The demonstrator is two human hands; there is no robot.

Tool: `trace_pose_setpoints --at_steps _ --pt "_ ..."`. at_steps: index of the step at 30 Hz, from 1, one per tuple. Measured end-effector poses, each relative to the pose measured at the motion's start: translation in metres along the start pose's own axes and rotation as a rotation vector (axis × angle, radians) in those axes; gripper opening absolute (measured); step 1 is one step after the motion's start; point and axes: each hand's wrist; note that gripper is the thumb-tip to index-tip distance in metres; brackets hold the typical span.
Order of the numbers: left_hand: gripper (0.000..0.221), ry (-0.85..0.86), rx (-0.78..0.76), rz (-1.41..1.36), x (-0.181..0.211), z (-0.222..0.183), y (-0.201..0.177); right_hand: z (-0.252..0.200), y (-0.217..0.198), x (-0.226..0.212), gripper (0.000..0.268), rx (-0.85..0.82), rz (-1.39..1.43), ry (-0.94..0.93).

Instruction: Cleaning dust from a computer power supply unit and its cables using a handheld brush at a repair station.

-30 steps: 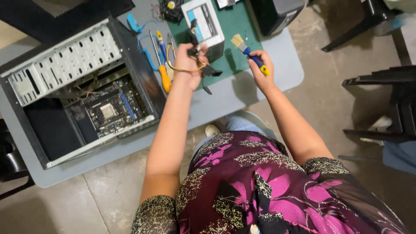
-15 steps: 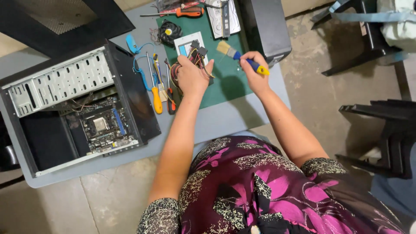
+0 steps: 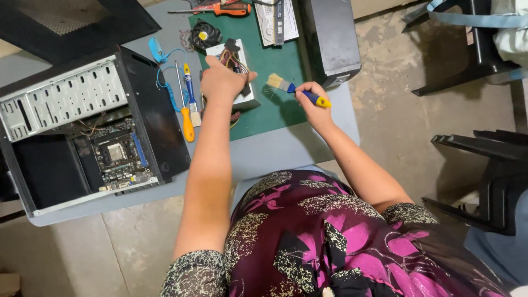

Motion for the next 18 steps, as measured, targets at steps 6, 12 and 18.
trace_pose_setpoints --at_steps 6,12,18 --pt "0.087 -0.051 0.003 0.019 -0.017 0.005 0.005 -0.001 -0.005 0.004 0.025 -0.131 0.200 0.117" --pt "0.085 0.027 -0.025 -0.190 -0.038 -0.042 -0.021 0.007 0.019 -0.031 0.029 -0.379 0.515 0.081" --pt "0.081 -0.044 0.062 -0.248 -0.051 -0.066 -0.020 0.017 0.008 -0.050 0.022 -0.317 0.282 -0.049"
Point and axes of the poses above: each hand's wrist, its own z-axis towards the middle knuckle, its own y-axis out of the palm, x = y × z, and after that the axes turned 5 degrees about -z, right-handed
